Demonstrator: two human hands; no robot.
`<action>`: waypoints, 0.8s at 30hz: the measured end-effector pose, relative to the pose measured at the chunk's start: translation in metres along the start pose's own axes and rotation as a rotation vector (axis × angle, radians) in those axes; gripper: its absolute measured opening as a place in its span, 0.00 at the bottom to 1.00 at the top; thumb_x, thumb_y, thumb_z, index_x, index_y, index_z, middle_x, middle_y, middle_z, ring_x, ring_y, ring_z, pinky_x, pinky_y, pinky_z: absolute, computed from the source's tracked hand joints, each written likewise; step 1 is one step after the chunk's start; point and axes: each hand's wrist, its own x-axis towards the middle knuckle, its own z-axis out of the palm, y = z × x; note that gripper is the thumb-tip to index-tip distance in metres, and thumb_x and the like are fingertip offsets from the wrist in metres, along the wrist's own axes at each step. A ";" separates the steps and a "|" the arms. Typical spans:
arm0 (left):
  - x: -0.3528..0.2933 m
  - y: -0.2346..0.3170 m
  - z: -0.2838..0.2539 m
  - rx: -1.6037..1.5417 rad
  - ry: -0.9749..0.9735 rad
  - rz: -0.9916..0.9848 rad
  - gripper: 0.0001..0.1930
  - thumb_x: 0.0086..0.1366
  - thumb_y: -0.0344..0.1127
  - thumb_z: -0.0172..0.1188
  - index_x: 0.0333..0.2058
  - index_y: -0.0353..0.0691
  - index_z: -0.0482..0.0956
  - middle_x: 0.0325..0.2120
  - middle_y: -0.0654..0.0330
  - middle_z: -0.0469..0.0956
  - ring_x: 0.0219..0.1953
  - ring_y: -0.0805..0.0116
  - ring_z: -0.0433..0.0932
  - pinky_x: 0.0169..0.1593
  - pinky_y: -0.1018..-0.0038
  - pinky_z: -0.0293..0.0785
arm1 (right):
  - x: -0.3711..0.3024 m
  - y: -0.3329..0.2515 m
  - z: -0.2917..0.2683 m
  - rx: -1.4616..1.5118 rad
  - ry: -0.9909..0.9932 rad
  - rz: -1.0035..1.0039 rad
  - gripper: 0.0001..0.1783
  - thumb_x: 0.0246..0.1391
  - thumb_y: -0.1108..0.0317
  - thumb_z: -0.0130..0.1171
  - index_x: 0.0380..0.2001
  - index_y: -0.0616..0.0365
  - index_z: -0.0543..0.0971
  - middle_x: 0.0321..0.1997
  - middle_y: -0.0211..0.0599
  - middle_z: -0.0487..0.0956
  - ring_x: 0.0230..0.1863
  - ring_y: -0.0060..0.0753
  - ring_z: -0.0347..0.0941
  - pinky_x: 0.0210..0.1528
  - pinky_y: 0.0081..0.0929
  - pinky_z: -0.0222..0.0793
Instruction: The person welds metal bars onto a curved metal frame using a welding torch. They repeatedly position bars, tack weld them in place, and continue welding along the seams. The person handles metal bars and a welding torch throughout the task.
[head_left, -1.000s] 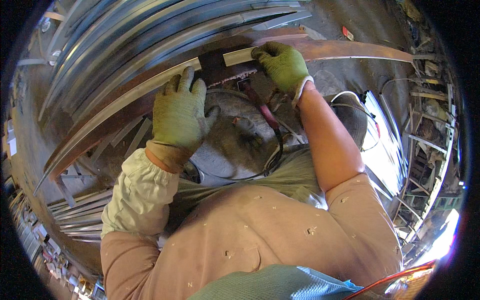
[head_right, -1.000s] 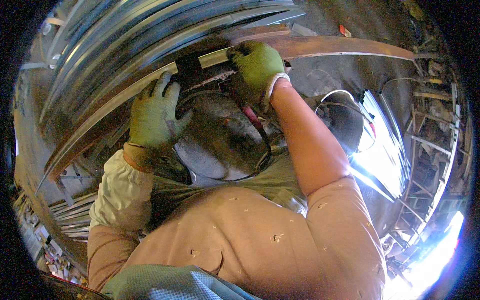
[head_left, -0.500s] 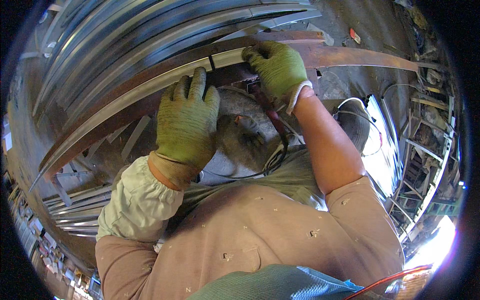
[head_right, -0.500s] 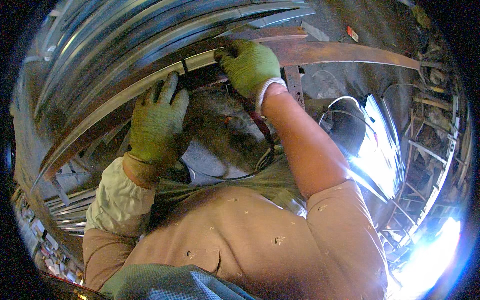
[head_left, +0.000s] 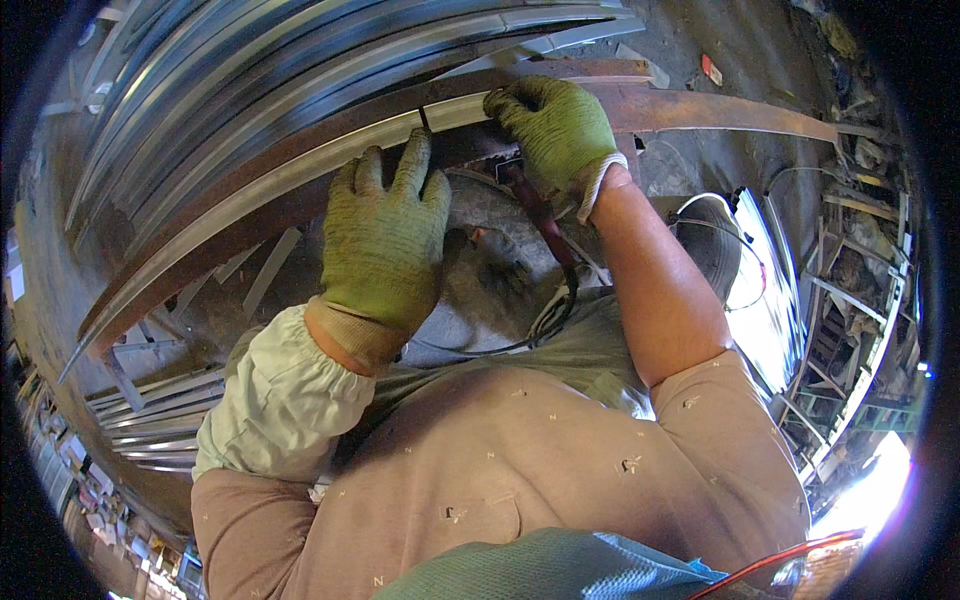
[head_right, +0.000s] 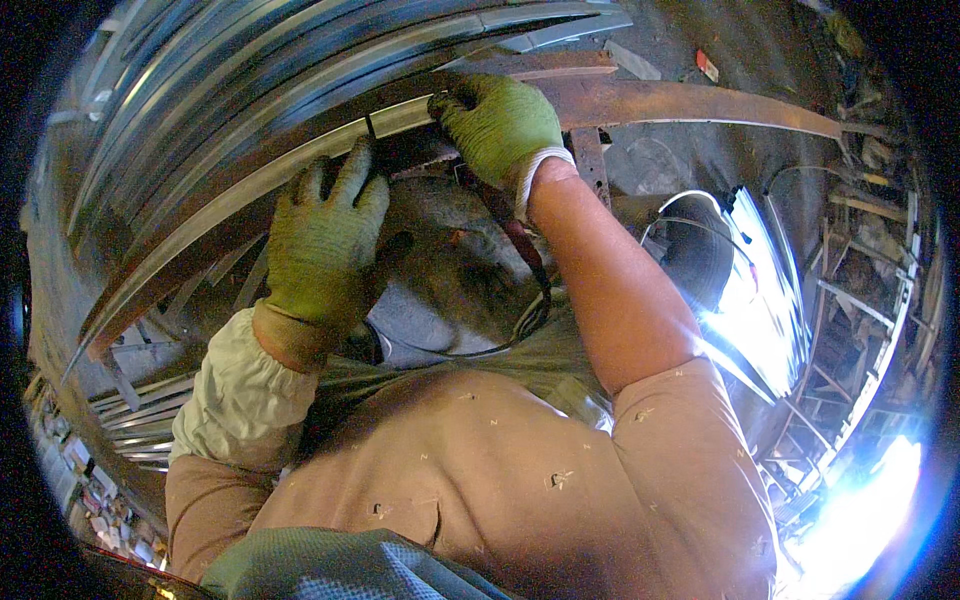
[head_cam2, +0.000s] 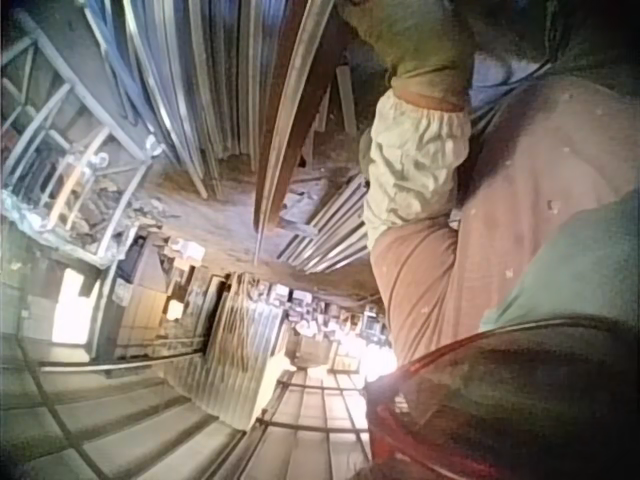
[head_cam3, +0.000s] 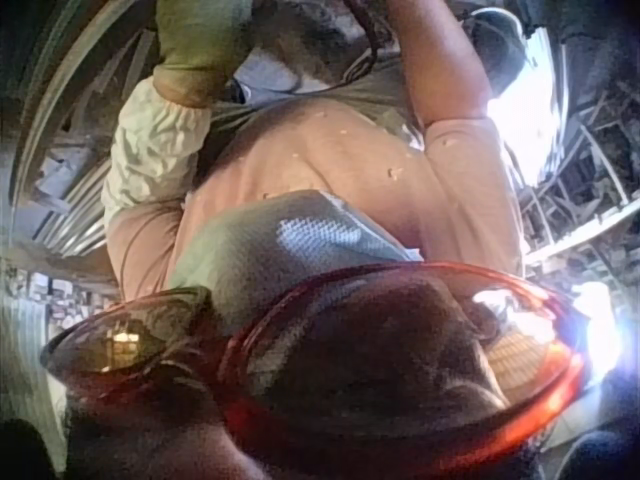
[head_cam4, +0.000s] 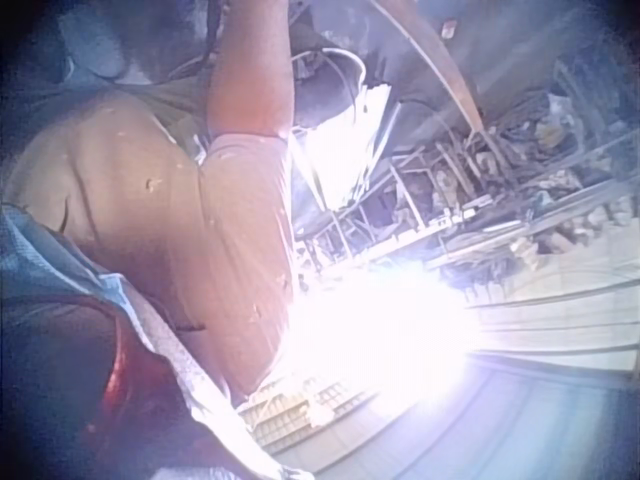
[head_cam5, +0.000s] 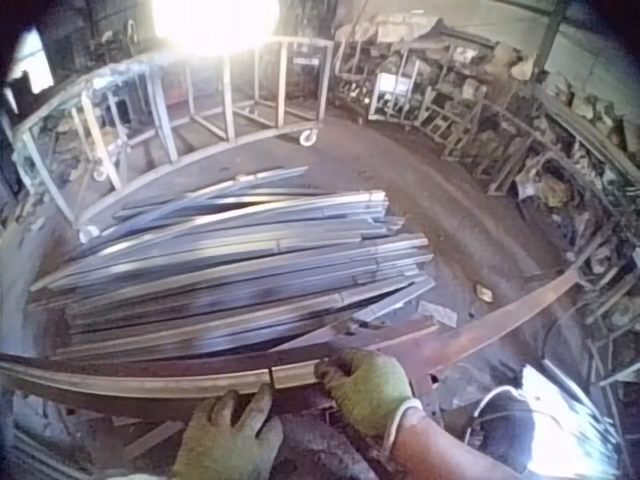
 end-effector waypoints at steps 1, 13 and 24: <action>0.001 0.001 0.001 0.032 -0.008 0.003 0.36 0.57 0.47 0.79 0.62 0.39 0.81 0.76 0.47 0.69 0.66 0.33 0.74 0.66 0.43 0.75 | -0.002 -0.005 0.001 -0.014 0.010 0.006 0.25 0.71 0.45 0.62 0.58 0.48 0.89 0.54 0.53 0.89 0.57 0.65 0.85 0.61 0.57 0.80; 0.006 0.007 0.000 0.092 -0.003 -0.007 0.26 0.61 0.46 0.73 0.55 0.40 0.86 0.73 0.47 0.72 0.64 0.42 0.75 0.68 0.48 0.70 | -0.004 -0.009 0.003 -0.052 0.045 -0.027 0.25 0.71 0.44 0.60 0.57 0.48 0.89 0.54 0.53 0.89 0.56 0.66 0.85 0.61 0.58 0.80; 0.006 -0.043 -0.009 -0.117 0.106 -0.144 0.36 0.64 0.42 0.75 0.69 0.40 0.78 0.71 0.41 0.75 0.67 0.37 0.79 0.69 0.49 0.77 | -0.017 0.004 -0.020 -0.110 0.123 -0.168 0.26 0.70 0.44 0.63 0.59 0.49 0.88 0.52 0.55 0.90 0.55 0.63 0.86 0.60 0.53 0.80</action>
